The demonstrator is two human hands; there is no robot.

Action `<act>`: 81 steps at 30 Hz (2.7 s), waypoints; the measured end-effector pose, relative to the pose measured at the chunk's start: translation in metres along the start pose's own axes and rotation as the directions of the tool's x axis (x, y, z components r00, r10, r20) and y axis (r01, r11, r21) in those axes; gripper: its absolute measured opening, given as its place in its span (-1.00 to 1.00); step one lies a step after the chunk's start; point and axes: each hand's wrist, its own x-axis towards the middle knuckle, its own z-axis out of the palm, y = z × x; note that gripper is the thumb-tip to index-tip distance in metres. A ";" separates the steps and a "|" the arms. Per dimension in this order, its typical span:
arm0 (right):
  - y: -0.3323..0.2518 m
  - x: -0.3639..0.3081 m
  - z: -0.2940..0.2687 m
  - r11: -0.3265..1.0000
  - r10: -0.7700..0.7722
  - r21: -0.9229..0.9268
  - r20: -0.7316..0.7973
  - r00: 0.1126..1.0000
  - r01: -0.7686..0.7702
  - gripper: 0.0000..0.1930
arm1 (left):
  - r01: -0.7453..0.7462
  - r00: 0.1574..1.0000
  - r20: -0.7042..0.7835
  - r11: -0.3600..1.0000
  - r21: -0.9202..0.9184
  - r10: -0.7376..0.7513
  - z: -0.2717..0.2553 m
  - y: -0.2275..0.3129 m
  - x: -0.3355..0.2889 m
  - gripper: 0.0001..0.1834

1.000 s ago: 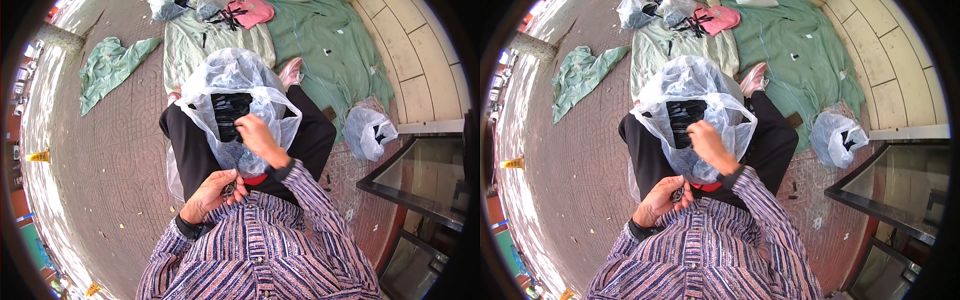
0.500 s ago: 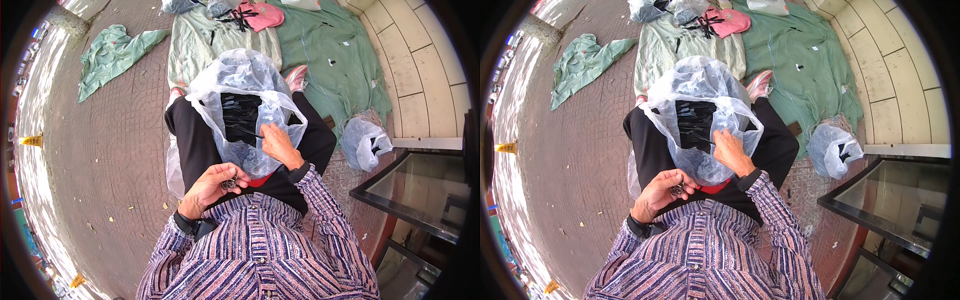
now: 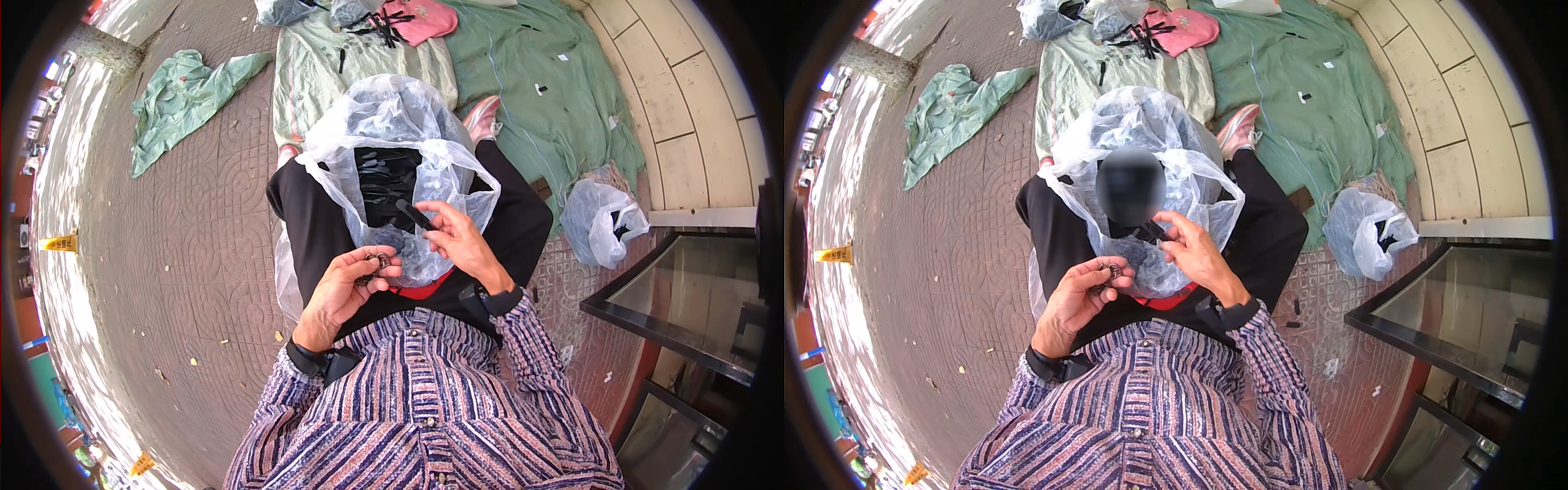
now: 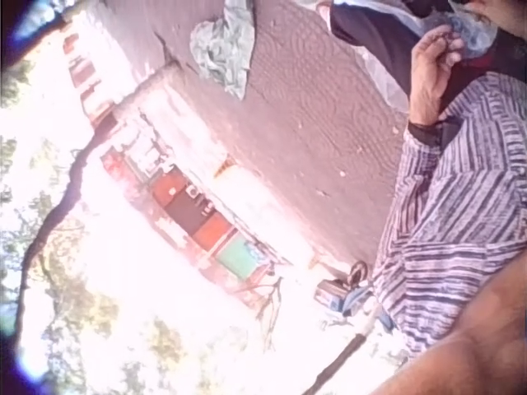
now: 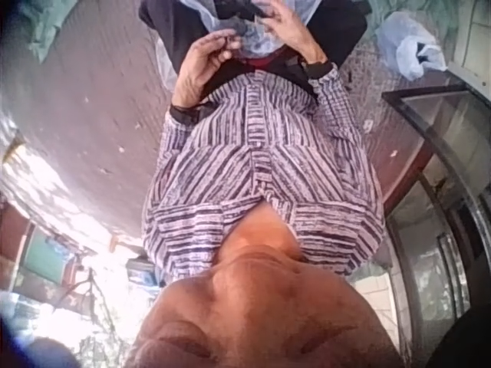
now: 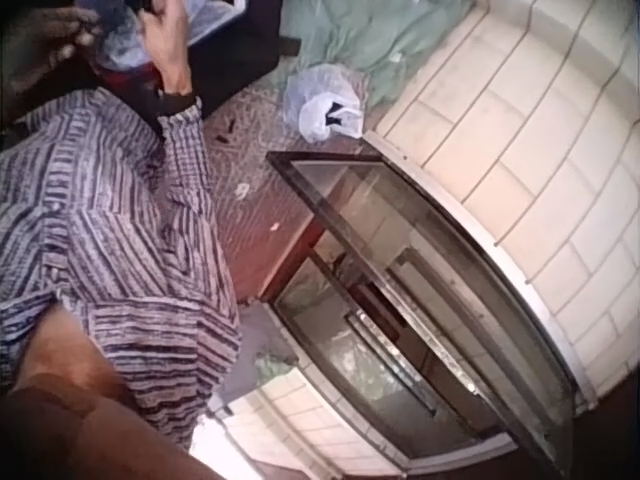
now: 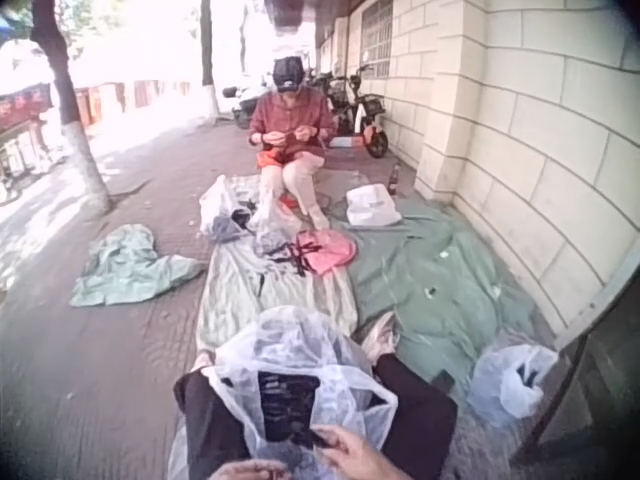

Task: Manual assembly and stitching of shoe components while seated outdoors.

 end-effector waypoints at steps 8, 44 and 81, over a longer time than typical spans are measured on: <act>0.002 -0.048 0.003 0.984 0.074 0.155 0.097 0.993 -0.088 -0.72 | 0.014 1.000 0.025 0.998 0.062 -0.016 -0.003 -0.002 0.004 -0.85; -0.031 -0.042 0.023 0.805 0.001 0.567 0.295 0.955 -0.176 -0.75 | -0.350 0.937 0.147 0.867 0.355 0.318 0.022 -0.007 -0.014 -0.75; 0.002 -0.019 0.058 0.945 -0.026 0.305 -0.296 0.955 0.121 -0.70 | -0.282 0.786 0.136 0.153 0.947 0.603 0.045 -0.006 0.002 -0.81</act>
